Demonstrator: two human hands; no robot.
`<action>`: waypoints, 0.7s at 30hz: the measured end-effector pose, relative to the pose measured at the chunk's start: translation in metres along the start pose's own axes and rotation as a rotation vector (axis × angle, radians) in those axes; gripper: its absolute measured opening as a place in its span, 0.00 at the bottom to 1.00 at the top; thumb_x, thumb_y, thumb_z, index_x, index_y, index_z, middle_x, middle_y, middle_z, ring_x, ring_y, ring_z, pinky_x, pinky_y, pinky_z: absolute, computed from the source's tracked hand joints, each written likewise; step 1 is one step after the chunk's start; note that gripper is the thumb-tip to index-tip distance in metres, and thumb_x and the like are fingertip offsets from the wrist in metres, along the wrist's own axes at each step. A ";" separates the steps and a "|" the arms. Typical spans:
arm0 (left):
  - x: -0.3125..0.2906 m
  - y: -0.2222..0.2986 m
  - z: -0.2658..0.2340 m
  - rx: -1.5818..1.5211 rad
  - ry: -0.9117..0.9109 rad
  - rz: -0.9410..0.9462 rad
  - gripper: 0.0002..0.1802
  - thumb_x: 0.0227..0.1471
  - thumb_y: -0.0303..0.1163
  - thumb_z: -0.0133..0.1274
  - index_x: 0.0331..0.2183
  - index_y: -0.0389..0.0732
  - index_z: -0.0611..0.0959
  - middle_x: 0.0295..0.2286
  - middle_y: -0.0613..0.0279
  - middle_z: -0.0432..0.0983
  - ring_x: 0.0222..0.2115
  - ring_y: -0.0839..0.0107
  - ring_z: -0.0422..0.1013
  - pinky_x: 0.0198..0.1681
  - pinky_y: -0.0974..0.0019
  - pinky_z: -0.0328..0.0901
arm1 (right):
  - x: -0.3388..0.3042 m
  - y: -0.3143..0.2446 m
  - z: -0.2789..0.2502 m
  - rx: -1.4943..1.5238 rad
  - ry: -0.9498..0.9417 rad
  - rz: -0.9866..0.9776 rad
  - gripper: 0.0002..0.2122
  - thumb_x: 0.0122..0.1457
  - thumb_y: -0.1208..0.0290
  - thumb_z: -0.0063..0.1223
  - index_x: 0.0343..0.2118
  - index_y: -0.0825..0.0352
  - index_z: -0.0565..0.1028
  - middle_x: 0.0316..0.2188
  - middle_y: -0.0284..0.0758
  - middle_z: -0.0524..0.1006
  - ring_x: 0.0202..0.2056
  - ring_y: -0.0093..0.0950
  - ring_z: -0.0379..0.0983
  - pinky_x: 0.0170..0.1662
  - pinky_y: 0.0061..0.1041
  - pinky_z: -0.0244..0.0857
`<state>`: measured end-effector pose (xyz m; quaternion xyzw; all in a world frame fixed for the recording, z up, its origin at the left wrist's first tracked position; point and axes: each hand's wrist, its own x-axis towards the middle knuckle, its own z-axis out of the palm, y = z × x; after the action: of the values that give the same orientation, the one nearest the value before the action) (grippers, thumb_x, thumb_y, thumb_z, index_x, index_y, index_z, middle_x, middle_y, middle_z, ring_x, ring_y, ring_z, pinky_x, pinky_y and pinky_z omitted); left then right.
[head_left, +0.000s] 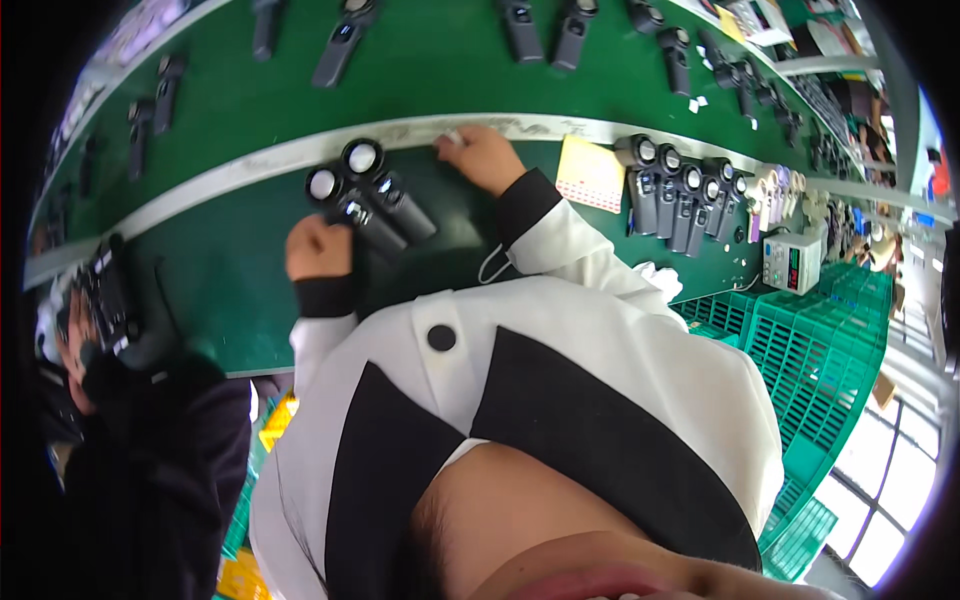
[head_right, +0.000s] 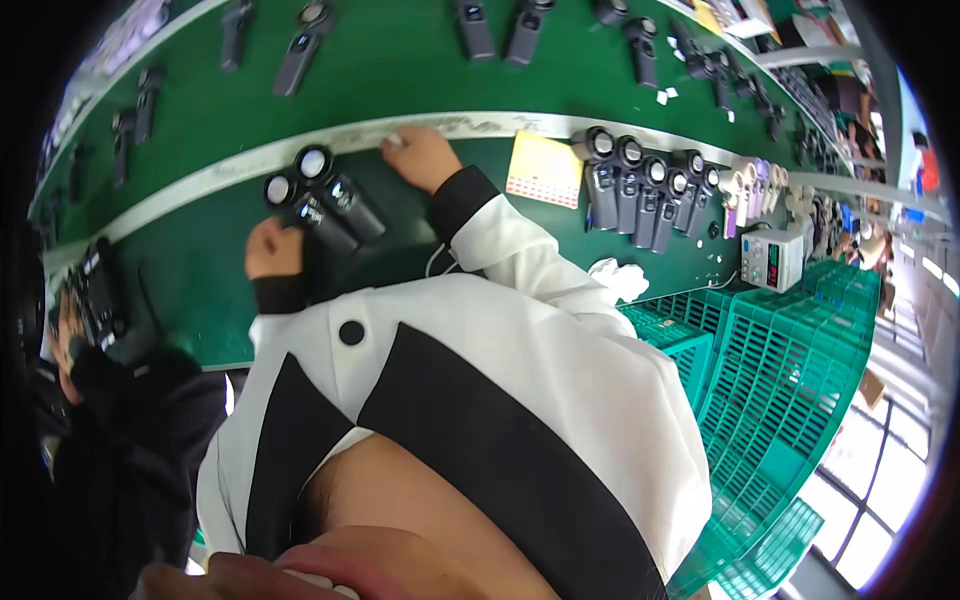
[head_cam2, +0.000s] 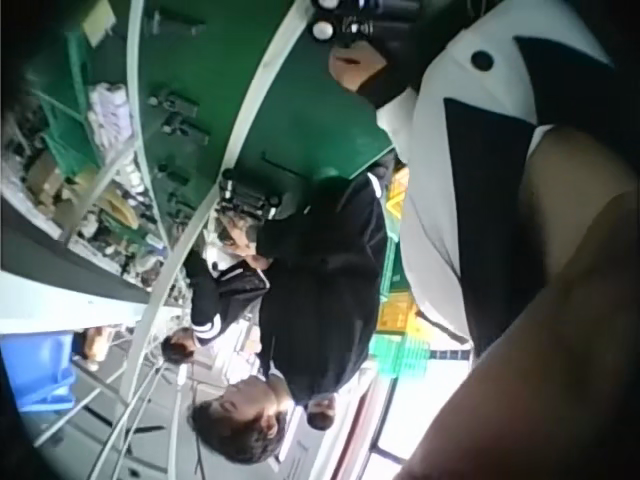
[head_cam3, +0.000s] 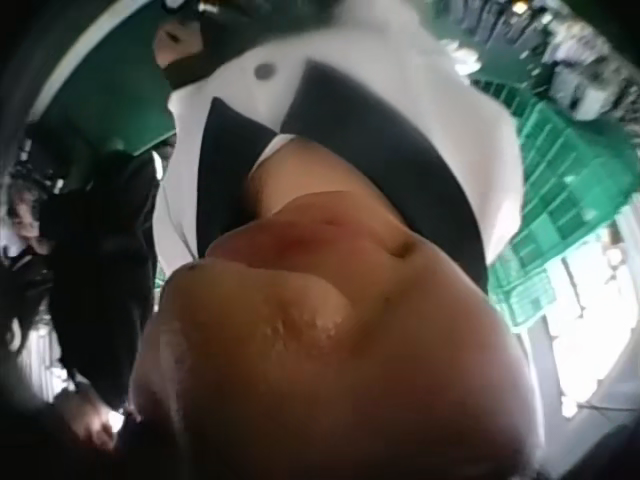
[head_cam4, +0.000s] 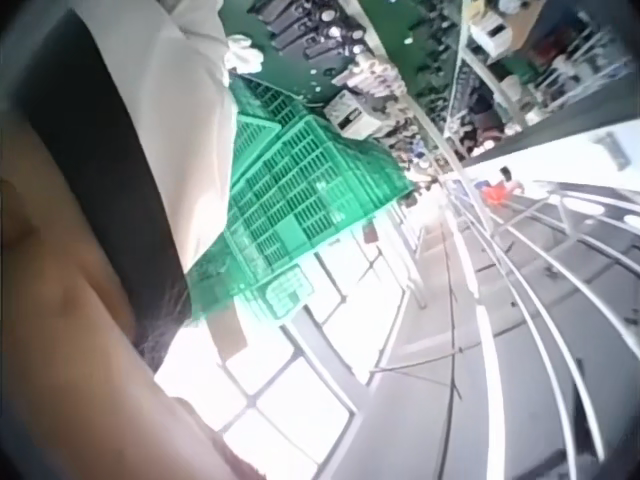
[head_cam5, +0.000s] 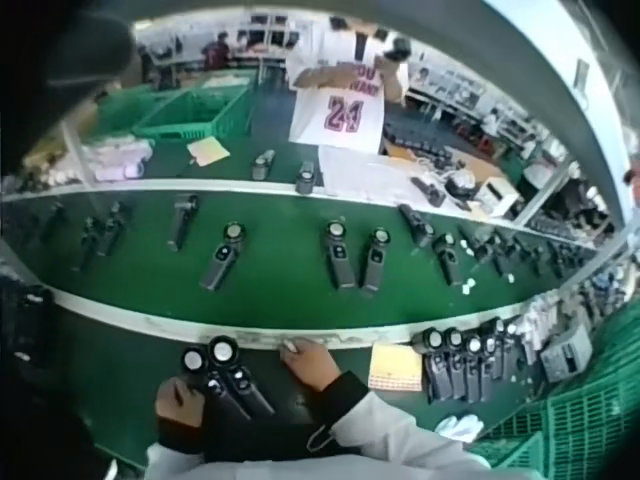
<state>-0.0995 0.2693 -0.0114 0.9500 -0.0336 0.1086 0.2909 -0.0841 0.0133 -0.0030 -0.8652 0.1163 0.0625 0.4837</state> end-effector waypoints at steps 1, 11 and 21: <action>0.016 0.002 -0.010 -0.005 0.081 -0.008 0.09 0.36 0.29 0.49 0.25 0.35 0.75 0.25 0.51 0.71 0.27 0.55 0.68 0.32 0.62 0.64 | 0.005 -0.015 -0.019 -0.149 0.188 0.057 0.13 0.48 0.61 0.47 0.27 0.67 0.73 0.23 0.40 0.75 0.26 0.36 0.71 0.33 0.30 0.63; 0.216 0.114 0.105 0.598 -0.177 -0.197 0.20 0.46 0.44 0.43 0.36 0.39 0.70 0.36 0.57 0.69 0.38 0.63 0.67 0.42 0.60 0.60 | 0.139 0.040 -0.085 -0.779 0.585 0.327 0.19 0.51 0.60 0.42 0.36 0.75 0.66 0.32 0.42 0.71 0.29 0.31 0.73 0.28 0.29 0.68; 0.238 0.074 0.148 0.072 -0.565 -0.220 0.20 0.42 0.43 0.50 0.35 0.39 0.73 0.38 0.58 0.70 0.38 0.68 0.68 0.38 0.63 0.63 | 0.093 0.009 -0.087 0.684 0.166 0.382 0.21 0.38 0.58 0.57 0.32 0.69 0.73 0.27 0.36 0.74 0.28 0.29 0.70 0.36 0.24 0.63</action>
<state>0.1502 0.1247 -0.0364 0.9502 -0.0063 -0.1909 0.2463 0.0030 -0.0785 0.0151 -0.6193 0.3281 0.0388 0.7123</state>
